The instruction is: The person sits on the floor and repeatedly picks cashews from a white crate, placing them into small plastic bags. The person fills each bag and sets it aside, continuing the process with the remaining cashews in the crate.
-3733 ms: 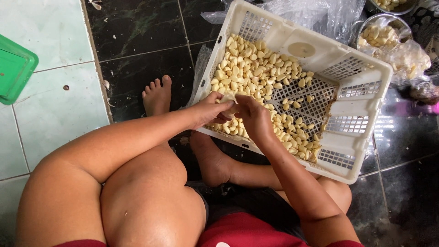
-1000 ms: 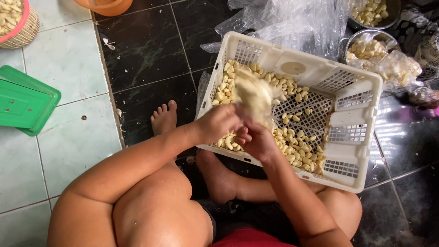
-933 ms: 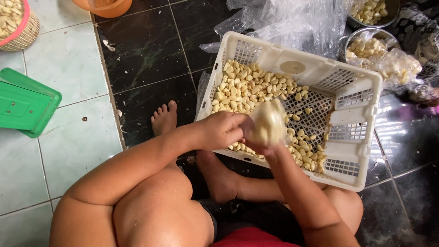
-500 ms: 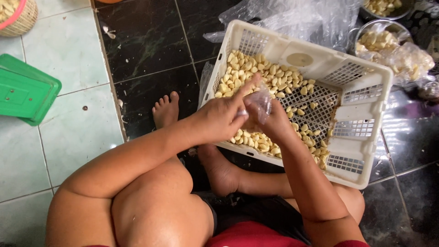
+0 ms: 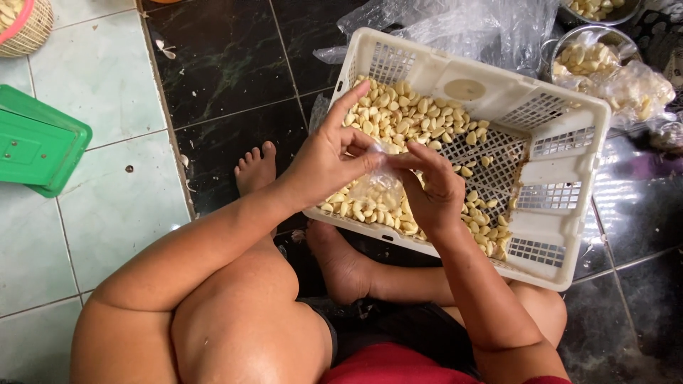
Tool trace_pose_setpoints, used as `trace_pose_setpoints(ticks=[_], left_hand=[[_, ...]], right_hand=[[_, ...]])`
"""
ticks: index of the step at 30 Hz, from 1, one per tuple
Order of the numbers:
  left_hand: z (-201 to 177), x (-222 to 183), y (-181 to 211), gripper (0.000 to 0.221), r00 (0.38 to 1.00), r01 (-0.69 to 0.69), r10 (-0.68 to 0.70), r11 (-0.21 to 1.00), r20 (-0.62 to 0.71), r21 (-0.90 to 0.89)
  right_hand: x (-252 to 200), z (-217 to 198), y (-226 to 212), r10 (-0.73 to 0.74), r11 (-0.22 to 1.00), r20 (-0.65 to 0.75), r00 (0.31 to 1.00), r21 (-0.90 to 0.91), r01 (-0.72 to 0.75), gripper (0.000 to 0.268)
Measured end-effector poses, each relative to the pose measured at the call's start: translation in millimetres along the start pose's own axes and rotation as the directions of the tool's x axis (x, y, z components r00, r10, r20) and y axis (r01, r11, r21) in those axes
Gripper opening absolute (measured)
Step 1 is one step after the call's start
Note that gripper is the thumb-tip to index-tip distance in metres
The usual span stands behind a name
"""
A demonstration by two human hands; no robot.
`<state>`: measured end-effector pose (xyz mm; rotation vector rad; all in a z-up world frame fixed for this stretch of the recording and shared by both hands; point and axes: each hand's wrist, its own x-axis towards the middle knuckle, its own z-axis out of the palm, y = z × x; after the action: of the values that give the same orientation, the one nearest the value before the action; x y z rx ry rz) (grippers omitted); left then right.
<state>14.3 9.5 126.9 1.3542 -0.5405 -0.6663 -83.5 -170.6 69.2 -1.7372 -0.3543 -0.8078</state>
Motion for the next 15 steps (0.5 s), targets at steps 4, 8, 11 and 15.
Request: trace_pose_setpoints(ticks=[4,8,11,15], left_hand=[[6,-4,5,0.093,0.992,-0.093,0.081,0.988,0.098,0.124],[7,-2,1,0.082,0.958,-0.259,0.205,0.918,0.201,0.299],[10,-4,1,0.061,0.926,-0.377,0.325,0.806,0.192,0.456],[15,-4,2,0.053,0.904,-0.416,0.392,0.718,0.169,0.558]], right_hand=[[2,-3,4,0.092,0.995,0.010,0.996,0.028,-0.092,0.059],[18,-1,-22,0.244,0.958,0.159,0.957,0.113,-0.263,0.072],[17,-1,-21,0.276,0.961,0.061,0.959,-0.015,-0.276,0.056],[3,12,1,0.280,0.944,-0.034,0.959,-0.173,-0.282,0.038]])
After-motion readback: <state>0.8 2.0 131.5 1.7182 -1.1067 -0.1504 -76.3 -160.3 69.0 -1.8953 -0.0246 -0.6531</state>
